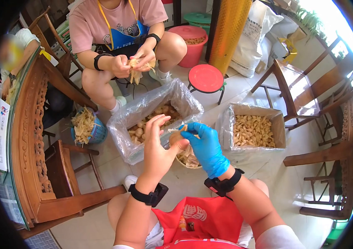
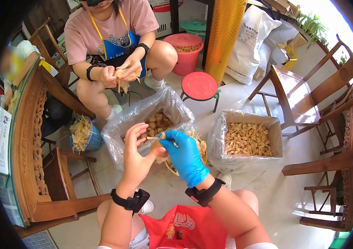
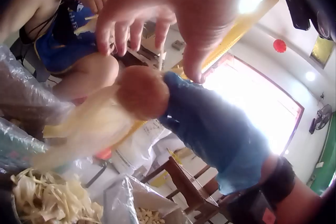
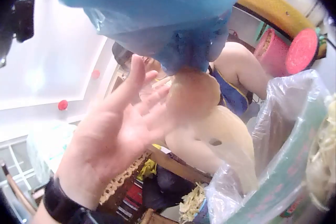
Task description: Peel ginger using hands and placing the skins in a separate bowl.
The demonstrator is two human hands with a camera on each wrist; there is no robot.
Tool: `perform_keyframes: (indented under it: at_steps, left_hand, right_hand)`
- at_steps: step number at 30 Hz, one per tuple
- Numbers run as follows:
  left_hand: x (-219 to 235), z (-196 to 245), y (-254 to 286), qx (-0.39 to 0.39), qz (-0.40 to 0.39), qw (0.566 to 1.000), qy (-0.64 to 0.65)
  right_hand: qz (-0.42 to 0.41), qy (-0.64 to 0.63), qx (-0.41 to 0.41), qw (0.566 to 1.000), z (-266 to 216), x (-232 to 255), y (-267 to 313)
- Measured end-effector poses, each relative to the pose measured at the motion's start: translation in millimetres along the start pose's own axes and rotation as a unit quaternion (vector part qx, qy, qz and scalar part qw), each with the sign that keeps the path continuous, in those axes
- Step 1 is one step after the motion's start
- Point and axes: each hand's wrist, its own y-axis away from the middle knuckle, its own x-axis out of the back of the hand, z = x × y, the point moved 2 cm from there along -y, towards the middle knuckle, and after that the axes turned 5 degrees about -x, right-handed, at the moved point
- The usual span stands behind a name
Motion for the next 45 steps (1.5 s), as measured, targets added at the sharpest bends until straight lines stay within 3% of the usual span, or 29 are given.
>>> perform_keyframes:
  at_steps: [1, 2, 4, 6, 10, 12, 15, 24, 29, 30, 32, 34, 36, 38, 40, 42, 43, 44, 45]
  left_hand:
    - [0, -9, 2, 0.01, -0.061, 0.998, -0.004]
    - [-3, -15, 5, 0.01, -0.061, 0.998, -0.005]
    - [-9, -20, 8, 0.032, -0.137, 0.986, 0.093]
    - [-12, -19, 9, 0.034, -0.139, 0.987, 0.074]
    - [-19, -18, 8, 0.1, -0.093, 0.986, 0.095]
    - [-20, -19, 7, 0.127, -0.064, 0.983, 0.114]
    - [-18, -19, 6, 0.104, -0.027, 0.992, 0.065]
    - [-9, -15, 6, 0.17, -0.037, 0.981, 0.085]
    - [-8, -14, 5, 0.187, -0.02, 0.976, 0.107]
    - [-9, -20, 6, 0.165, 0.017, 0.978, 0.124]
    - [-7, -42, 5, 0.235, 0.031, 0.947, 0.218]
    - [-1, -39, 1, 0.232, 0.003, 0.956, 0.182]
    - [-3, -42, 4, 0.227, -0.027, 0.962, 0.146]
    - [-14, -52, 12, 0.192, -0.016, 0.959, 0.206]
    - [-17, -41, 13, 0.211, -0.048, 0.936, 0.277]
    - [-18, -29, 15, 0.319, -0.113, 0.843, 0.418]
    - [-19, -29, 15, 0.331, -0.129, 0.814, 0.46]
    - [-19, -30, 15, 0.331, -0.129, 0.813, 0.461]
    - [-20, -32, 15, 0.36, -0.109, 0.771, 0.514]
  right_hand:
    - [-0.014, -0.065, -0.049, 0.997, 2, 1, -3]
    - [-0.029, -0.13, -0.098, 0.986, 4, 2, -5]
    - [-0.035, -0.162, -0.109, 0.98, 0, 5, -8]
    - [-0.043, -0.225, -0.128, 0.965, -3, 6, -9]
    - [-0.01, -0.216, -0.119, 0.969, 5, 5, -9]
    - [0.055, -0.086, 0.03, 0.994, 0, 4, -8]
    - [0.056, -0.01, 0.076, 0.995, -13, 3, -3]
    - [0.072, 0.128, 0.244, 0.959, -26, 3, 4]
    - [0.061, 0.128, 0.254, 0.957, -33, 5, 7]
    - [0.054, 0.128, 0.256, 0.957, -34, 6, 8]
    - [0.042, 0.133, 0.273, 0.952, -39, 8, 14]
    - [0.03, 0.138, 0.291, 0.946, -42, 9, 17]
    - [0.031, 0.125, 0.238, 0.963, -41, 10, 16]
    - [0.034, 0.115, 0.212, 0.97, -35, 11, 14]
    - [0.038, 0.105, 0.185, 0.976, -32, 12, 11]
    - [0.068, 0.008, 0.113, 0.991, -30, 14, 7]
    - [0.062, -0.026, 0.08, 0.995, -26, 14, 6]
    - [0.063, -0.025, 0.08, 0.995, -24, 13, 5]
    - [0.062, -0.083, 0.04, 0.994, -21, 12, 3]
